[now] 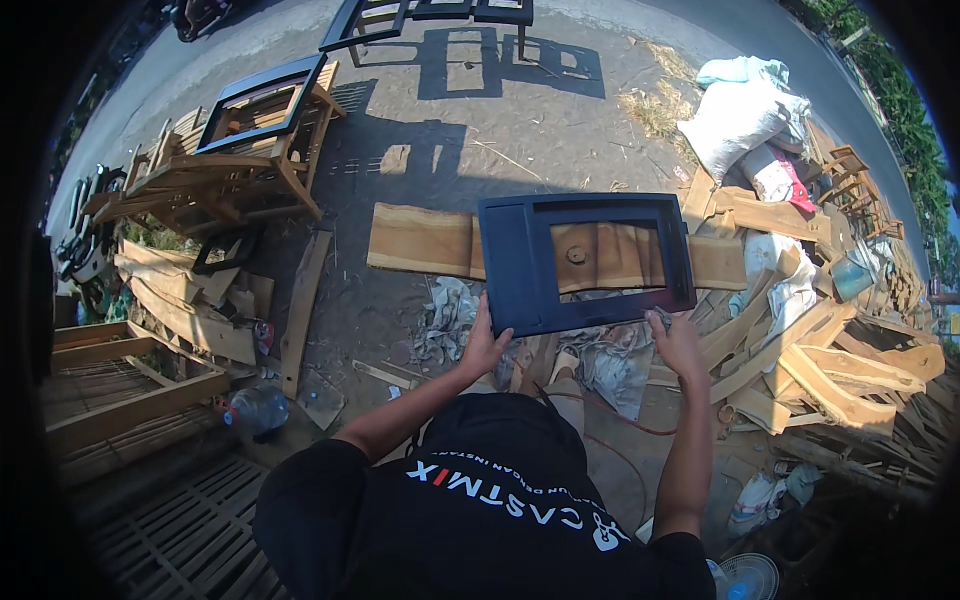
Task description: The person prepares paint in a canister, pours it into a spray gun, and then uses the spray gun to apply a finish to a wooden frame.
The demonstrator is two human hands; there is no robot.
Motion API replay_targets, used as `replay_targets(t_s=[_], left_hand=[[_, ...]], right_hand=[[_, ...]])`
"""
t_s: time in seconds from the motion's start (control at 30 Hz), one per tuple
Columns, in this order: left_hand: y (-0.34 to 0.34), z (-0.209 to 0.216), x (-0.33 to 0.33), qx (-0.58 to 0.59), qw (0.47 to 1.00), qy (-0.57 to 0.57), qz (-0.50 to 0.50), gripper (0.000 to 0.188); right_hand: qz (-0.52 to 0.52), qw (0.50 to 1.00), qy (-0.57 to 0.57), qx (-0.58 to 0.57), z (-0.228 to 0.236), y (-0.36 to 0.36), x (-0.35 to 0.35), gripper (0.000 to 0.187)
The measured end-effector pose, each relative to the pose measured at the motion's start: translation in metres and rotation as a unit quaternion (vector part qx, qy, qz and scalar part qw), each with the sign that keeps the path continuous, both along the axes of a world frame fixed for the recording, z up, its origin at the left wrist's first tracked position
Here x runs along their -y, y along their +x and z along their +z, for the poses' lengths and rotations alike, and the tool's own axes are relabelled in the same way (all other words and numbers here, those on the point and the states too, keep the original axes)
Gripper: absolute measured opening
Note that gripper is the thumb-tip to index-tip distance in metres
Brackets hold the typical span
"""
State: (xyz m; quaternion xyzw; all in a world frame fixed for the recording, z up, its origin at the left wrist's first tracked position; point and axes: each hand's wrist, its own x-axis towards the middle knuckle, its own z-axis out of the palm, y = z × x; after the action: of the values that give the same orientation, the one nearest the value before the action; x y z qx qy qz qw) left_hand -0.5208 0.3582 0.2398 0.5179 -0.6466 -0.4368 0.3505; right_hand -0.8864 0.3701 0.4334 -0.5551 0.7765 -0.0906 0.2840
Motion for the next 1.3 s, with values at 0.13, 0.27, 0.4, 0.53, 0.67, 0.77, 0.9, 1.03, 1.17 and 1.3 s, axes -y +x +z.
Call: replay_targets(t_s=[0.13,0.27,0.4,0.53,0.67,0.77,0.9,1.03,1.17,1.3], left_hand=[[0.002,-0.007,-0.010,-0.059,0.987,0.137,-0.053,0.117],[-0.004,0.005,-0.011,0.076,0.996,0.007,-0.052,0.118],[-0.017,0.047,-0.003,0.207,0.968,-0.109,-0.088,0.106],[-0.083,0.070,0.029,0.207,0.943,-0.173,-0.194,0.094],[-0.213,0.074,0.110,0.206,0.916,-0.235,-0.252,0.085],[-0.329,0.064,0.157,0.245,0.863,-0.309,-0.316,0.073],[-0.398,0.046,0.176,0.320,0.777,-0.314,-0.443,0.053],[-0.417,0.038,0.213,0.351,0.768,-0.311,-0.435,0.041],[-0.426,0.043,0.281,0.377,0.806,-0.314,-0.330,0.039],[-0.442,0.041,0.313,0.347,0.893,-0.182,-0.222,0.047]], right_hand=[[0.018,0.982,0.054,0.178,0.009,0.051,-0.009,0.046],[-0.095,0.988,-0.051,-0.108,-0.028,-0.063,-0.022,0.068],[-0.165,0.985,-0.027,0.031,-0.005,-0.102,-0.052,0.068],[-0.312,0.936,-0.080,0.142,-0.040,-0.210,-0.054,0.070],[-0.266,0.931,-0.098,0.230,-0.058,-0.251,0.018,0.071],[-0.200,0.945,-0.079,0.245,-0.088,-0.283,0.060,0.073],[-0.090,0.966,0.076,0.232,-0.101,-0.333,0.042,0.072],[-0.054,0.928,0.078,0.359,-0.116,-0.360,0.004,0.066],[-0.110,0.914,0.062,0.386,-0.154,-0.365,0.053,0.063],[-0.056,0.958,-0.046,0.277,-0.146,-0.345,0.145,0.080]])
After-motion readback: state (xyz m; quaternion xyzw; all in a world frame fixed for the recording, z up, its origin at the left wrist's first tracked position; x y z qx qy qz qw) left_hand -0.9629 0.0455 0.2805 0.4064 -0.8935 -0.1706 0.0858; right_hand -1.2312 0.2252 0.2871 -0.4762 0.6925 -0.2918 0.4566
